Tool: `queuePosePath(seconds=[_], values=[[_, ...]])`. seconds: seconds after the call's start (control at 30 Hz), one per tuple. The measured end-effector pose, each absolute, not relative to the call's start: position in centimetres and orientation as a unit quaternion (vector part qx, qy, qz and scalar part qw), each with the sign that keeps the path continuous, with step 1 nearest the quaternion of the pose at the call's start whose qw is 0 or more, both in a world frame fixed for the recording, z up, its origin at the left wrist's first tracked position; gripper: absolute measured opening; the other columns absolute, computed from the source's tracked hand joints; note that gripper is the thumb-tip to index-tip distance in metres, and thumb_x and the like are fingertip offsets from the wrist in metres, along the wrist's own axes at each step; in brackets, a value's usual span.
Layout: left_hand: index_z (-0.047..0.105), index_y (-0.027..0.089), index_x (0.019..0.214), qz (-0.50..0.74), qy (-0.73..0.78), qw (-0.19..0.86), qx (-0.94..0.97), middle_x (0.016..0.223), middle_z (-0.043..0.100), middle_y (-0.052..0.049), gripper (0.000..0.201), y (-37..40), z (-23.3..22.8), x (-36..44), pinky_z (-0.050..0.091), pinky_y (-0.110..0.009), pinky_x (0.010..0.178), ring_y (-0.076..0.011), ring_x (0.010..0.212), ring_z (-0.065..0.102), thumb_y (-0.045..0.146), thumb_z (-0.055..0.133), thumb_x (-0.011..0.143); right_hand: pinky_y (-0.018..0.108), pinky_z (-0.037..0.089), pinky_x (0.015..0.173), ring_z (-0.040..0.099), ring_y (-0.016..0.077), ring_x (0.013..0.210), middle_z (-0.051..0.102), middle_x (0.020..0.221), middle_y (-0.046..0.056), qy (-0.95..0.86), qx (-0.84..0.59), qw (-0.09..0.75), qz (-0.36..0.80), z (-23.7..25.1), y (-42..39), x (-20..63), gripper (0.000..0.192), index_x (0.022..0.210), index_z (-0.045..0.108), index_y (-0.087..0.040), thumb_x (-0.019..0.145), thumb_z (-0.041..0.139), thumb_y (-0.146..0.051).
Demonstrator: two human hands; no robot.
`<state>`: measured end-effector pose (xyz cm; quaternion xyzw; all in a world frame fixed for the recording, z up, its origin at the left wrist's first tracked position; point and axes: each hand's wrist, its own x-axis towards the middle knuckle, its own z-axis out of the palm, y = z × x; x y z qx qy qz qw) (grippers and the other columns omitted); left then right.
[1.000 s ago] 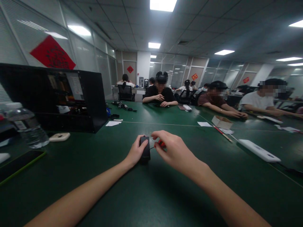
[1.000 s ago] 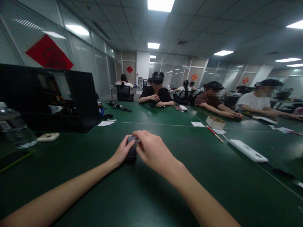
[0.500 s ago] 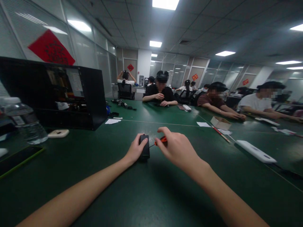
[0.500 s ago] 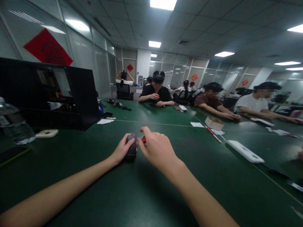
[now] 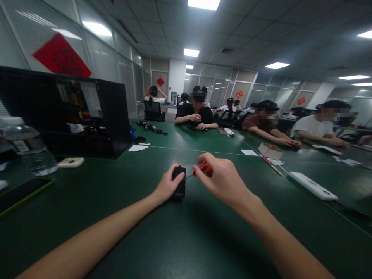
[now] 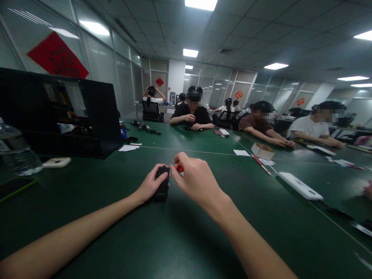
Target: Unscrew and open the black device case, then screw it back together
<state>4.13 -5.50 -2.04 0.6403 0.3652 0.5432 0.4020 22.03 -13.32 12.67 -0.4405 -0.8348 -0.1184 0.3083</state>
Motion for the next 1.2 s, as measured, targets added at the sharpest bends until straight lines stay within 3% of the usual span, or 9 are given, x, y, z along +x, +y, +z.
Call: queuePosePath(seconds=[0.23,0.9,1.03,1.13,1.2], values=[[0.057,0.022,0.114,0.521,0.351,0.387,0.675,0.095,0.069,-0.004,0.033,-5.9,-1.8,3.9,0.054,-0.031,0.072,-0.021,0.081,0.069,0.047,0.061,0.093,0.027,0.048,0.061,0.07,0.0176,0.066,0.073,0.079,0.005,-0.829,-0.364,0.379,-0.194,12.3,-13.4,22.1,0.011,0.094,0.059,-0.018,0.098,0.058,-0.029],[0.058,0.022,0.111,0.52,0.349,0.361,0.691,0.101,0.069,-0.004,0.027,-6.5,-0.5,3.8,0.05,-0.033,0.084,-0.0243,0.096,0.064,0.041,0.054,0.093,0.026,0.045,0.059,0.067,0.0157,0.064,0.073,0.078,0.005,-0.861,-0.318,0.318,-0.239,11.1,-13.5,21.3,0.017,0.093,0.061,-0.016,0.101,0.051,-0.028],[0.058,0.022,0.11,0.523,0.351,0.357,0.69,0.1,0.069,-0.004,0.026,-6.5,-0.7,3.8,0.049,-0.032,0.083,-0.0243,0.096,0.064,0.042,0.054,0.093,0.027,0.04,0.056,0.066,0.0166,0.06,0.072,0.071,0.004,-0.864,-0.336,0.273,-0.257,11.4,-13.8,21.2,0.023,0.089,0.062,-0.018,0.101,0.05,-0.032],[0.058,0.022,0.108,0.529,0.348,0.351,0.69,0.098,0.069,-0.003,0.025,-6.3,-0.8,3.8,0.049,-0.032,0.083,-0.0238,0.094,0.063,0.042,0.054,0.093,0.028,0.044,0.063,0.069,0.0199,0.076,0.073,0.087,0.006,-0.875,-0.362,0.245,-0.209,12.1,-14.5,21.0,0.014,0.102,0.062,-0.018,0.098,0.052,-0.025],[0.058,0.022,0.106,0.535,0.347,0.346,0.688,0.099,0.069,-0.003,0.024,-6.3,-0.8,3.9,0.048,-0.032,0.084,-0.0232,0.093,0.063,0.041,0.055,0.093,0.029,0.047,0.069,0.068,0.0221,0.09,0.072,0.102,0.008,-0.882,-0.378,0.222,-0.174,12.7,-14.9,20.8,0.02,0.111,0.061,-0.018,0.093,0.054,-0.016]])
